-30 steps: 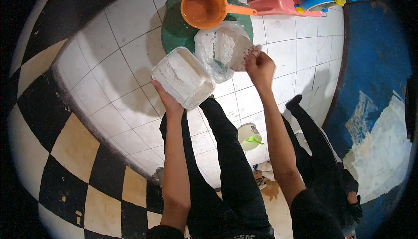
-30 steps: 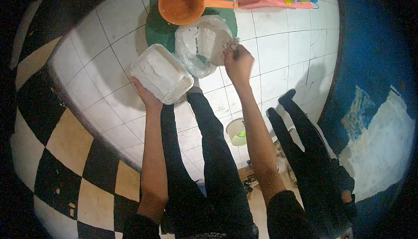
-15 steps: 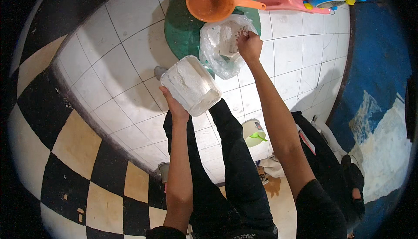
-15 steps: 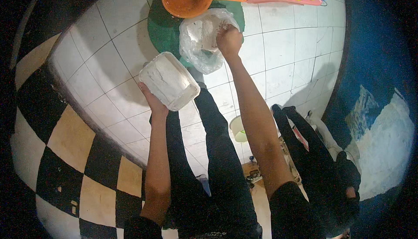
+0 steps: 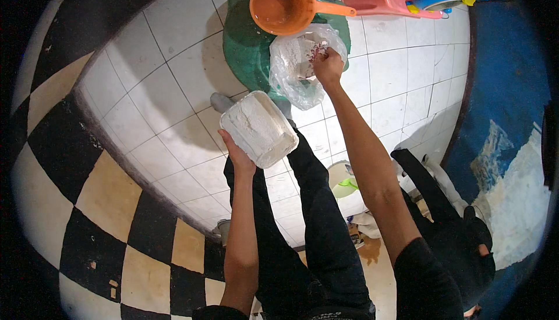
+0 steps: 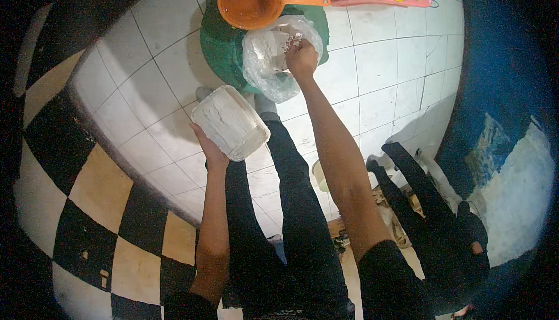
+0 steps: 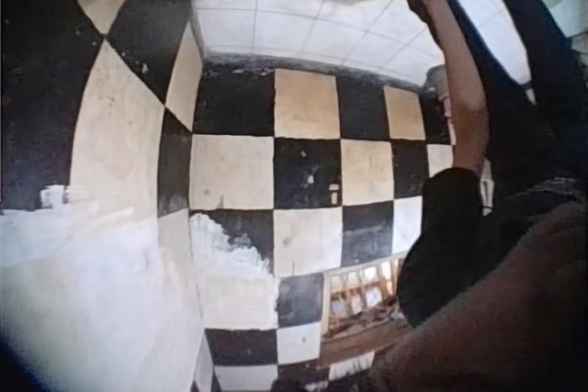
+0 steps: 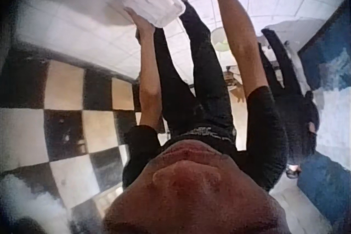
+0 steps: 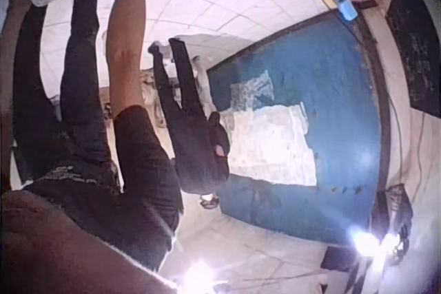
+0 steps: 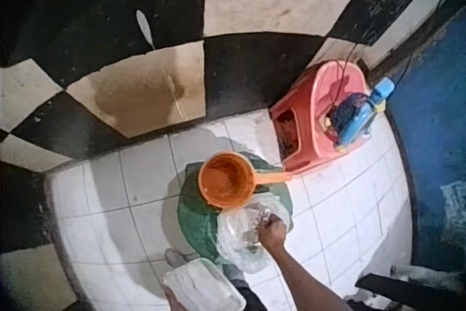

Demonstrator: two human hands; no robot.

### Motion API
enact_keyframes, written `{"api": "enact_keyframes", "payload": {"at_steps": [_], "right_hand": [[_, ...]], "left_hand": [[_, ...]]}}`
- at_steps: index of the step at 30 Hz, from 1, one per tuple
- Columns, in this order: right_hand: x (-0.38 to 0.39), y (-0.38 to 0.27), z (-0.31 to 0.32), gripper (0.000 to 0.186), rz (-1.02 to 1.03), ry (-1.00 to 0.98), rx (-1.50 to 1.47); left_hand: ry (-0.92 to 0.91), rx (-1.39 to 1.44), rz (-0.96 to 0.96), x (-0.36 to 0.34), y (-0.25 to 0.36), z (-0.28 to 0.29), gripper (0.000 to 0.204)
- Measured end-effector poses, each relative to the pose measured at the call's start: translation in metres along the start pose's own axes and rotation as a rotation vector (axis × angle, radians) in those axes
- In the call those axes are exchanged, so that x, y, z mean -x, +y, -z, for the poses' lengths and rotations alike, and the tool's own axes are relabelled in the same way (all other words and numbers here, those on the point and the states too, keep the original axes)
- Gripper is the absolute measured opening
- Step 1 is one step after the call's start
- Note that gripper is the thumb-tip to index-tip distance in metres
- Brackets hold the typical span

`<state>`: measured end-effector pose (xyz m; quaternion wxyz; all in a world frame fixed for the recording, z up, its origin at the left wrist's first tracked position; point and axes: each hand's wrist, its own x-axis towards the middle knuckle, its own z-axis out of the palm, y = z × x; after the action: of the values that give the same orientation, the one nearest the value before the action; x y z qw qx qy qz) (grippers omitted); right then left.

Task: The person transfers white powder into a plastic container, adds water from a scoop, and mixes it into a paste using a spatula before applying the mixture to the gaps between wall tiles.

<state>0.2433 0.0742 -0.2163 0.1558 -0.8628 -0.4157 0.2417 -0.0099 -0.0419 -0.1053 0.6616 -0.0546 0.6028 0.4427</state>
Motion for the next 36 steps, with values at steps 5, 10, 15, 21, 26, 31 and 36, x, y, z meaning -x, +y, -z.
{"api": "enact_keyframes", "payload": {"at_steps": [5,10,15,21,26,31,36], "right_hand": [[-0.003,0.007,0.003,0.017,-0.028,-0.09,-0.08],[0.006,0.009,0.018,0.018,-0.139,-0.184,-0.319],[0.015,0.018,0.04,0.02,-0.245,-0.229,-0.592],[0.023,0.007,0.089,0.019,-0.274,-0.252,-0.73],[0.03,-0.01,0.13,0.017,-0.242,-0.255,-0.764],[0.063,-0.048,0.16,0.013,-0.218,-0.268,-0.765],[0.109,-0.08,0.142,0.015,0.038,-0.218,-0.468]], "left_hand": [[0.0,0.002,0.006,0.002,-0.001,0.004,0.086],[-0.03,-0.028,-0.023,-0.002,0.003,0.007,0.085],[-0.047,-0.115,-0.087,-0.018,0.017,-0.009,0.084],[-0.175,-0.172,-0.077,-0.054,0.032,-0.012,0.083],[-0.198,-0.141,-0.013,-0.07,0.029,-0.038,0.081],[-0.207,-0.221,-0.136,-0.069,0.022,-0.075,0.084],[-0.275,-0.252,-0.192,-0.07,0.009,-0.079,0.082]]}}
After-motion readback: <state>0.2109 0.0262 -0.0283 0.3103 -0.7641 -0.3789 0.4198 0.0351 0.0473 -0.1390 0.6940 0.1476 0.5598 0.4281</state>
